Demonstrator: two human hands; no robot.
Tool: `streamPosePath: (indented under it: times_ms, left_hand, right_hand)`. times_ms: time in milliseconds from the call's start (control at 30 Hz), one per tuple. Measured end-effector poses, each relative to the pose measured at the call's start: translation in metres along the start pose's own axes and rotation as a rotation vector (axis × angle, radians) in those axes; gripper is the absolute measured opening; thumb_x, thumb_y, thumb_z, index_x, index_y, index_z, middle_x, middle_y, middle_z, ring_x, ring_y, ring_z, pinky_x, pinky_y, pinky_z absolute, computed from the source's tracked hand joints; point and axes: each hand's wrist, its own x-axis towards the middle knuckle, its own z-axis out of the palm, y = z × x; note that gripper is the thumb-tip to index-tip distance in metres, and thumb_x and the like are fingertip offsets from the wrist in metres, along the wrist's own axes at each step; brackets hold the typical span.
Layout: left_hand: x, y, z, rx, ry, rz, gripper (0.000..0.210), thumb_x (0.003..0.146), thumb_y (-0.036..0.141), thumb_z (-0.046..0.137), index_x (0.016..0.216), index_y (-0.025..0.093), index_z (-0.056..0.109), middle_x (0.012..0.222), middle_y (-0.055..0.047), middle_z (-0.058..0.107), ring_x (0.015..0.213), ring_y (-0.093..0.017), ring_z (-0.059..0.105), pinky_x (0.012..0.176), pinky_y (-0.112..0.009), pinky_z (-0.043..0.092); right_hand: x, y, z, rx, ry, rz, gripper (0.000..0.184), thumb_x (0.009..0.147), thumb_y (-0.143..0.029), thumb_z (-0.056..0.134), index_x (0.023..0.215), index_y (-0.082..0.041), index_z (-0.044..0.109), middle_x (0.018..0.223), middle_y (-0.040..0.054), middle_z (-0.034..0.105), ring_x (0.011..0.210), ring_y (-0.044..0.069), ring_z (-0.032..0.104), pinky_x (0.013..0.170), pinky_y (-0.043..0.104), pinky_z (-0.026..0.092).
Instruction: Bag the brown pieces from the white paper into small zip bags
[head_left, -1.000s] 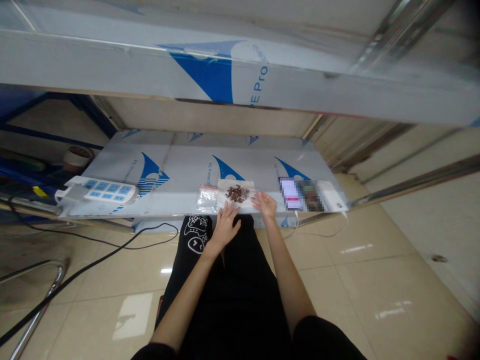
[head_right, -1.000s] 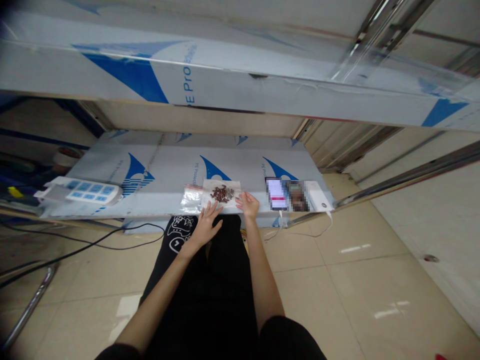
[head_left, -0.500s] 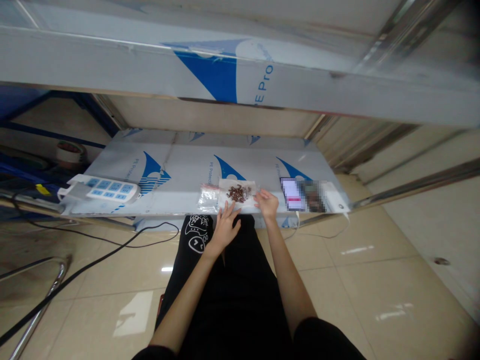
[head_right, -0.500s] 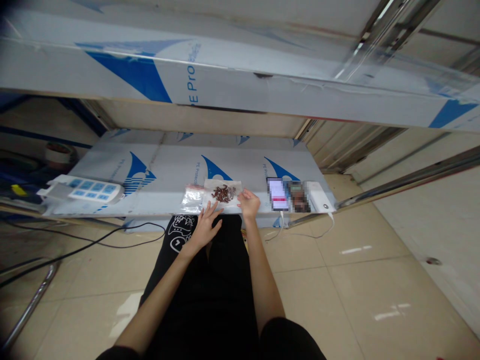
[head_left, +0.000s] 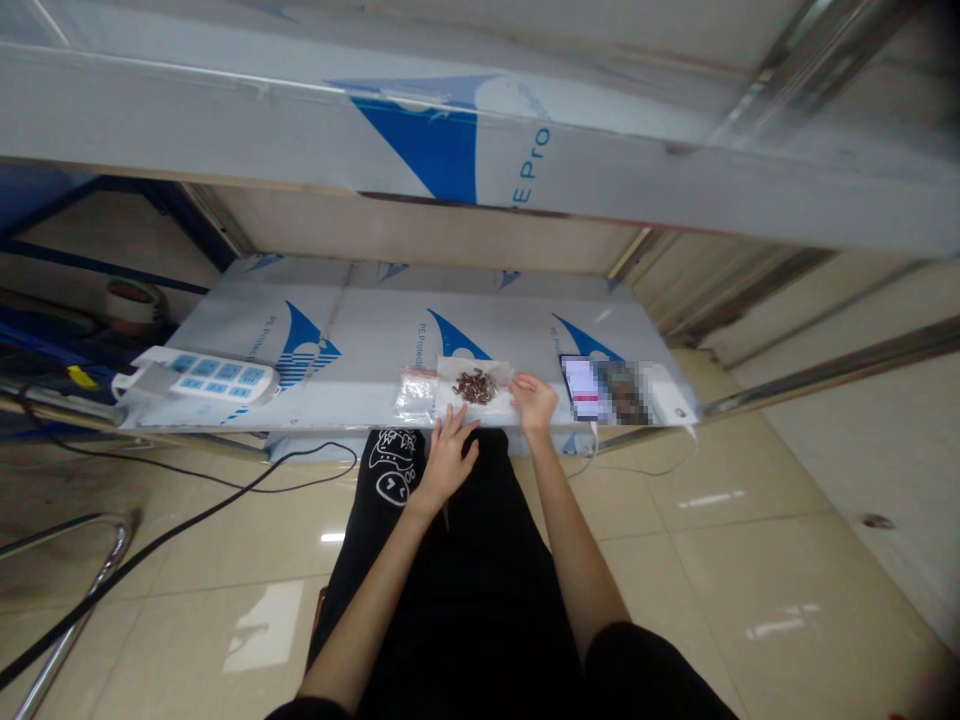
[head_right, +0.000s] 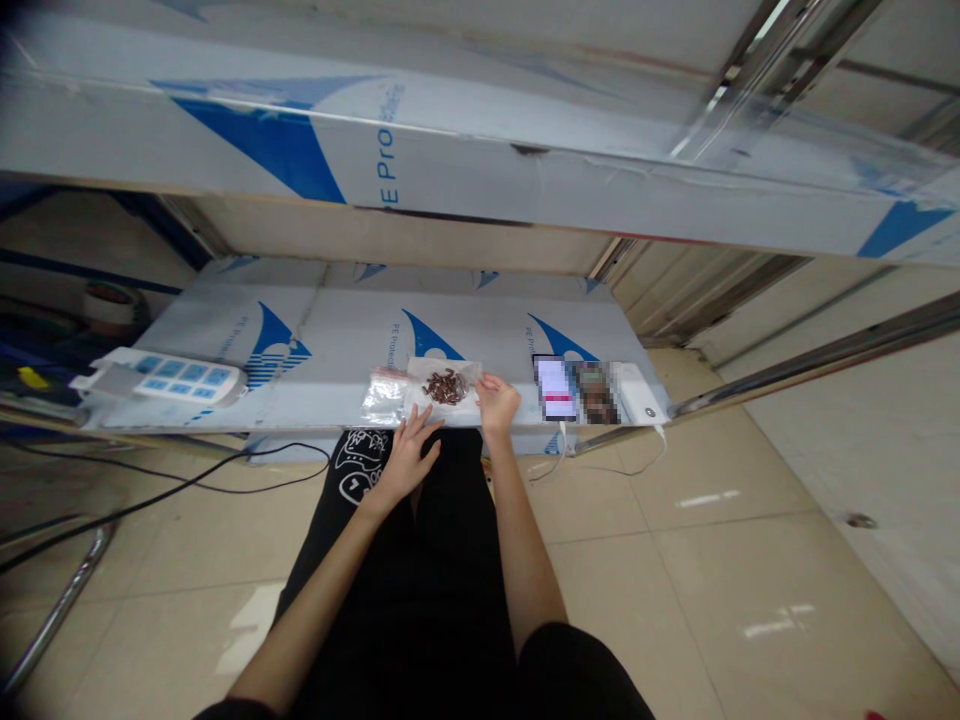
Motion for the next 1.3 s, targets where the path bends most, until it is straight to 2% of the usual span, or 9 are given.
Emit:
streamPosePath:
  times_ms: [133, 300, 400, 633, 900, 1133, 1300]
  left_hand:
    - [0.000, 0.000, 0.000, 0.001, 0.006, 0.002, 0.035, 0.085, 0.021, 0.042, 0.118, 0.023, 0.052, 0.143, -0.007, 0.033, 0.137, -0.025, 0.013, 0.107, -0.052, 0.018]
    - [0.000, -0.002, -0.002, -0.002, 0.020, -0.001, 0.035, 0.085, 0.022, 0.042, 0.118, 0.023, 0.051, 0.143, -0.007, 0.034, 0.137, -0.025, 0.014, 0.107, -0.051, 0.018]
    - [-0.001, -0.004, -0.003, -0.004, 0.035, -0.007, 0.035, 0.085, 0.022, 0.042, 0.118, 0.022, 0.052, 0.142, -0.007, 0.034, 0.137, -0.024, 0.013, 0.107, -0.050, 0.019]
    - [-0.001, -0.002, -0.004, -0.014, 0.049, -0.018, 0.034, 0.085, 0.022, 0.042, 0.117, 0.021, 0.053, 0.142, -0.008, 0.035, 0.137, -0.025, 0.013, 0.107, -0.050, 0.019]
    - [0.002, -0.003, -0.009, -0.076, 0.100, -0.028, 0.033, 0.084, 0.022, 0.043, 0.115, 0.023, 0.054, 0.140, -0.008, 0.037, 0.136, -0.026, 0.017, 0.106, -0.053, 0.019]
    - [0.001, 0.007, -0.006, -0.146, 0.162, -0.026, 0.032, 0.084, 0.022, 0.044, 0.113, 0.025, 0.056, 0.135, -0.006, 0.044, 0.133, -0.026, 0.025, 0.104, -0.051, 0.023]
    - [0.002, 0.014, -0.009, -0.193, 0.207, -0.033, 0.030, 0.082, 0.019, 0.046, 0.110, 0.025, 0.059, 0.129, -0.007, 0.049, 0.129, -0.026, 0.034, 0.102, -0.048, 0.029]
  right_hand:
    - [0.000, -0.002, -0.001, -0.033, -0.011, -0.058, 0.036, 0.066, -0.035, 0.064, 0.092, -0.012, 0.068, 0.080, 0.0090, 0.071, 0.063, 0.019, 0.065, 0.048, 0.026, 0.053]
    - [-0.002, -0.006, -0.004, -0.237, 0.020, -0.188, 0.028, 0.071, -0.035, 0.061, 0.090, -0.017, 0.069, 0.077, 0.0072, 0.072, 0.071, 0.021, 0.067, 0.064, 0.028, 0.050]
    - [-0.004, -0.010, -0.004, -0.302, 0.045, -0.200, 0.024, 0.072, -0.035, 0.061, 0.088, -0.019, 0.070, 0.076, 0.0060, 0.072, 0.074, 0.021, 0.067, 0.070, 0.028, 0.047]
    - [-0.004, -0.010, 0.002, -0.326, 0.035, -0.204, 0.027, 0.071, -0.039, 0.062, 0.087, -0.019, 0.069, 0.075, 0.0053, 0.072, 0.068, 0.019, 0.065, 0.066, 0.026, 0.046]
    - [0.001, -0.002, 0.000, -0.251, 0.008, -0.249, 0.026, 0.071, -0.030, 0.059, 0.092, -0.018, 0.069, 0.075, 0.0043, 0.072, 0.070, 0.020, 0.066, 0.067, 0.028, 0.049]
    - [-0.001, 0.005, 0.003, -0.122, 0.052, -0.212, 0.032, 0.071, -0.037, 0.059, 0.092, -0.014, 0.067, 0.076, 0.0063, 0.071, 0.068, 0.019, 0.064, 0.058, 0.027, 0.051]
    - [-0.005, -0.004, 0.002, -0.280, 0.032, -0.281, 0.024, 0.074, -0.036, 0.058, 0.080, -0.016, 0.070, 0.083, 0.0079, 0.070, 0.066, 0.017, 0.064, 0.065, 0.026, 0.048]
